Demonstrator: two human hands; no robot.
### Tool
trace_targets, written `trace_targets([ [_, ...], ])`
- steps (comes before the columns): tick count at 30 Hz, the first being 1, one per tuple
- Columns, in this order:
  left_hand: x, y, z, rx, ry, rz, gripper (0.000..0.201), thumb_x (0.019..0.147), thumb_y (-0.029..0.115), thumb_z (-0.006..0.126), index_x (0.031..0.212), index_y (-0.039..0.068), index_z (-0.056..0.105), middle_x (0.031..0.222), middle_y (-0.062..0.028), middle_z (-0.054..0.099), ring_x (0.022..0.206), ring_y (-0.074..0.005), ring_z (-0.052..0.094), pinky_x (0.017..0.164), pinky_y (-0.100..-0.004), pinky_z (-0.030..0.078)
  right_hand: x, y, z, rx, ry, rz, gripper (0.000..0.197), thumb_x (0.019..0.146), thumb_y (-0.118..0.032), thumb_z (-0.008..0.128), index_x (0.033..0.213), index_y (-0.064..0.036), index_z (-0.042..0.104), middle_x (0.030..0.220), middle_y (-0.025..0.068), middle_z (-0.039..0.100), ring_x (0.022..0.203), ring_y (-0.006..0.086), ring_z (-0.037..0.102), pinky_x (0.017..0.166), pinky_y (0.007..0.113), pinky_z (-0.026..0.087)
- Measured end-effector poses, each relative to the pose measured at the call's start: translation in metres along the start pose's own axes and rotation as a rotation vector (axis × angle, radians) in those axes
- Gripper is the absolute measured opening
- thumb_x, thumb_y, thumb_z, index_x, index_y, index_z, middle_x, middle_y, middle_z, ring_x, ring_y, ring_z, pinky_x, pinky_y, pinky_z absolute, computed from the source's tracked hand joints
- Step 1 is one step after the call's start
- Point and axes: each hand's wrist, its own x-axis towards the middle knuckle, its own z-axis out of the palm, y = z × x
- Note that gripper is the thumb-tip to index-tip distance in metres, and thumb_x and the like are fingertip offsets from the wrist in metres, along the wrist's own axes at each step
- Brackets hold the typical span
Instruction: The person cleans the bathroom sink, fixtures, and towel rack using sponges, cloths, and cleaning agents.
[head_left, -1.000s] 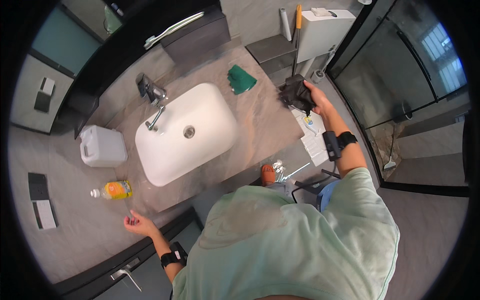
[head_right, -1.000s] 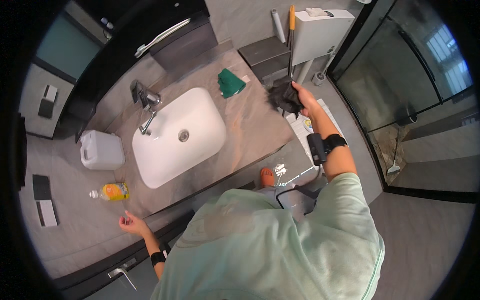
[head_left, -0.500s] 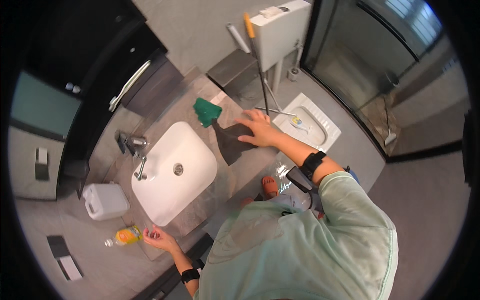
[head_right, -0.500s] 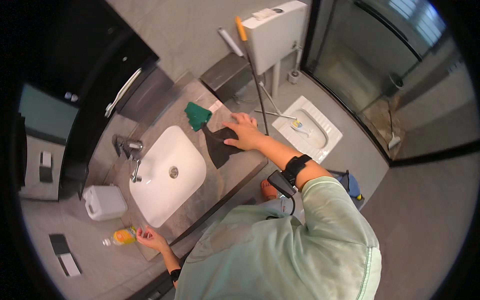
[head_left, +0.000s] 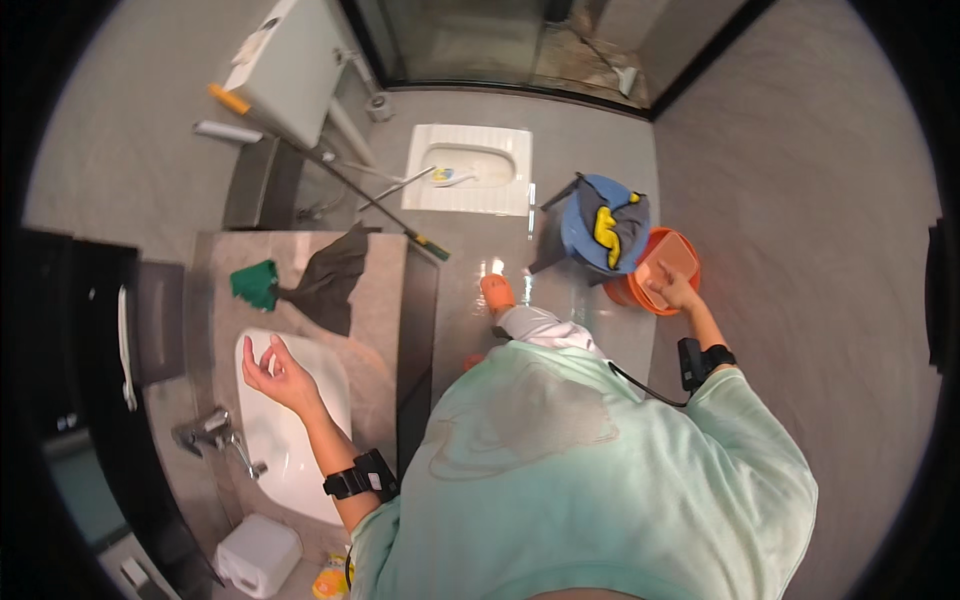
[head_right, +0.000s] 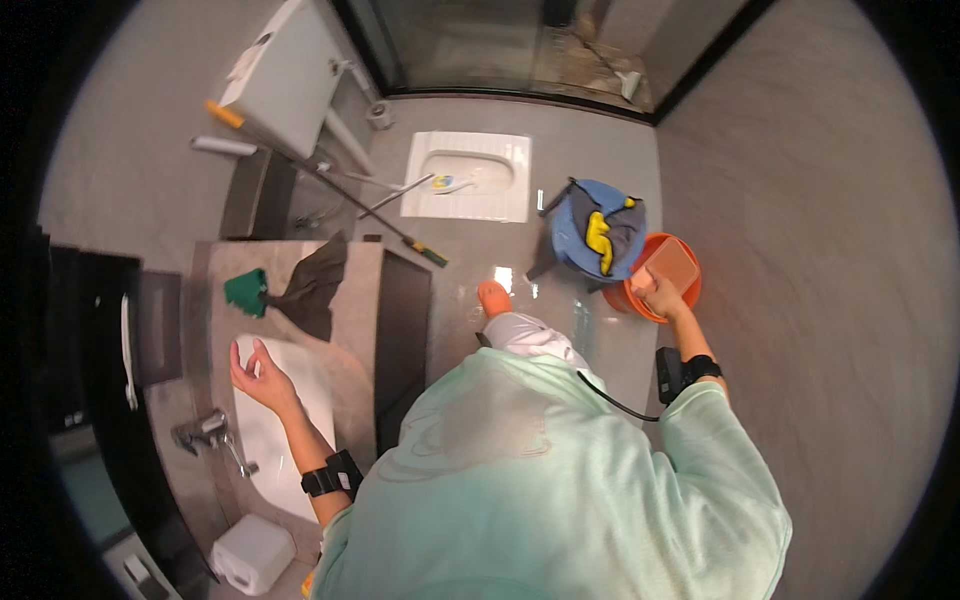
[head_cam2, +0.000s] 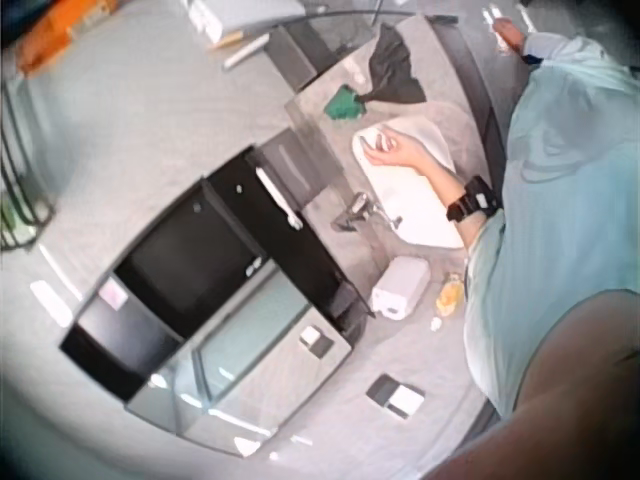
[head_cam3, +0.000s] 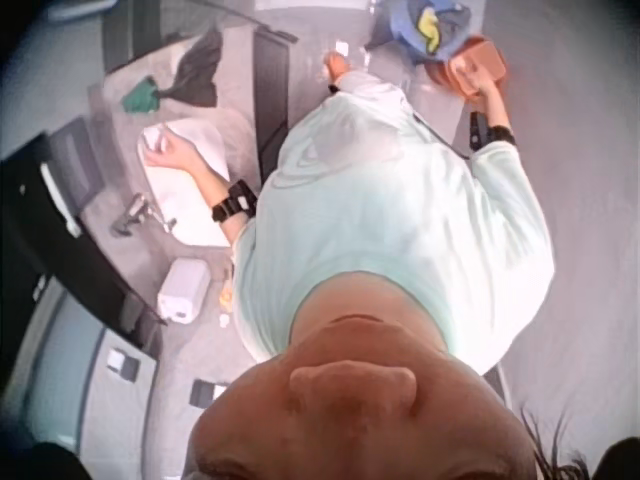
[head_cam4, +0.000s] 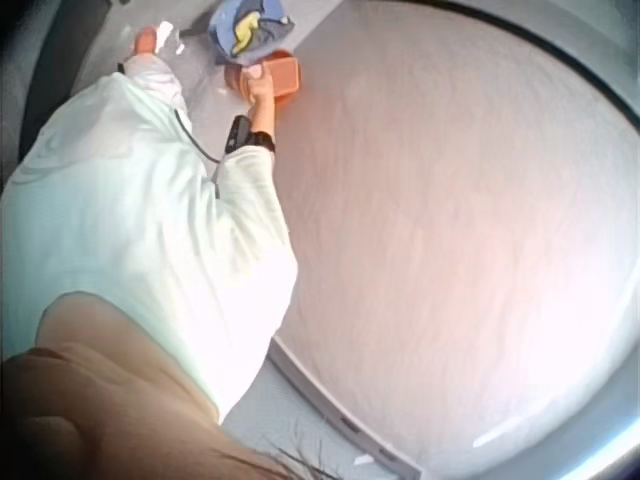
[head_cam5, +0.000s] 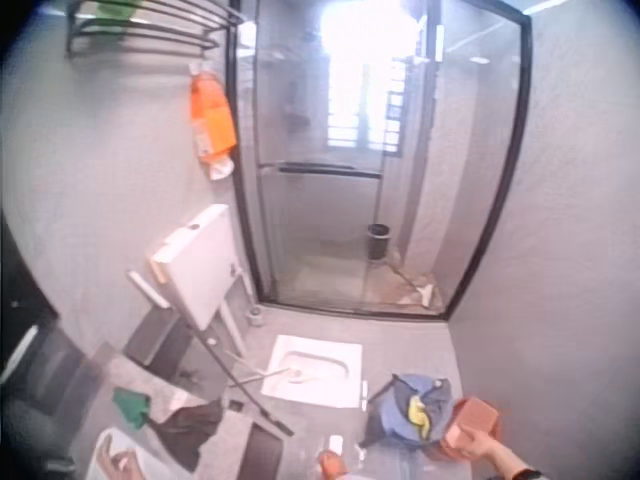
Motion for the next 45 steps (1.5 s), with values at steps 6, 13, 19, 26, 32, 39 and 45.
trace_targets([
  [6, -0.008, 0.023, 0.07, 0.001, -0.201, 0.14, 0.028, 0.077, 0.012, 0.06, 0.104, 0.006, 0.052, 0.106, -0.0081, 0.04, 0.075, -0.0123, 0.048, 0.064, -0.023, 0.042, -0.009, 0.052, 0.027, 0.037, 0.0, 0.492, 0.054, 0.07, -0.026, 0.063, 0.114, 0.001, 0.046, 0.103, 0.0168, 0.055, 0.093, 0.0254, 0.053, 0.078, 0.031, 0.042],
  [13, 0.028, -0.003, 0.113, 0.026, -0.187, -0.051, 0.028, 0.077, 0.014, 0.06, 0.101, 0.002, 0.052, 0.1, -0.0088, 0.043, 0.071, -0.0123, 0.047, 0.067, -0.0238, 0.042, 0.104, 0.066, 0.037, 0.118, -0.2, 0.508, 0.049, 0.074, -0.038, 0.058, 0.114, -0.0113, 0.047, 0.104, 0.0068, 0.052, 0.096, 0.024, 0.048, 0.07, 0.039, 0.044],
  [19, 0.035, 0.058, 0.179, 0.166, -0.189, -0.081, 0.03, 0.075, 0.018, 0.062, 0.101, 0.007, 0.051, 0.105, -0.0078, 0.037, 0.075, -0.0122, 0.048, 0.068, -0.0252, 0.04, 0.221, 0.06, 0.027, 0.299, -0.151, 0.471, 0.034, 0.078, -0.028, 0.056, 0.108, -0.0135, 0.05, 0.095, 0.0014, 0.054, 0.081, 0.0132, 0.05, 0.06, 0.03, 0.041],
  [26, 0.065, 0.043, 0.213, 0.026, -0.232, -0.408, 0.037, 0.076, 0.02, 0.062, 0.104, 0.001, 0.048, 0.112, -0.0107, 0.04, 0.082, -0.0145, 0.05, 0.063, -0.0249, 0.047, 0.31, -0.026, 0.018, 0.263, -0.244, 0.389, 0.034, 0.08, -0.028, 0.053, 0.11, -0.0145, 0.048, 0.091, -0.002, 0.054, 0.082, 0.0125, 0.051, 0.066, 0.031, 0.041],
  [32, 0.16, 0.027, 0.289, -0.081, -0.154, -0.582, 0.087, 0.063, 0.035, 0.072, 0.124, -0.003, 0.023, 0.124, -0.0213, 0.028, 0.103, -0.0271, 0.043, 0.076, -0.0341, 0.045, 0.331, -0.059, 0.006, 0.252, -0.308, 0.262, 0.033, 0.08, -0.03, 0.053, 0.108, -0.0133, 0.049, 0.09, -0.0004, 0.054, 0.078, 0.0122, 0.051, 0.062, 0.029, 0.042],
  [39, 0.278, -0.043, 0.381, 0.181, 0.302, -0.564, 0.118, 0.045, 0.035, 0.081, 0.126, -0.01, 0.007, 0.125, -0.0298, 0.022, 0.118, -0.0374, 0.024, 0.099, -0.0395, 0.022, 0.297, 0.012, -0.058, 0.282, -0.27, 0.125, 0.031, 0.08, -0.022, 0.051, 0.105, -0.0038, 0.049, 0.074, 0.002, 0.053, 0.057, 0.0099, 0.049, 0.045, 0.023, 0.04],
  [45, 0.293, -0.058, 0.404, 0.109, 0.357, -0.56, 0.079, 0.06, 0.012, 0.067, 0.12, -0.008, 0.02, 0.11, -0.028, 0.04, 0.102, -0.0374, 0.042, 0.091, -0.0392, 0.031, 0.25, -0.067, -0.091, 0.333, -0.029, 0.502, 0.039, 0.078, -0.023, 0.058, 0.109, -0.0007, 0.047, 0.075, 0.0029, 0.054, 0.062, 0.0109, 0.052, 0.053, 0.025, 0.043],
])
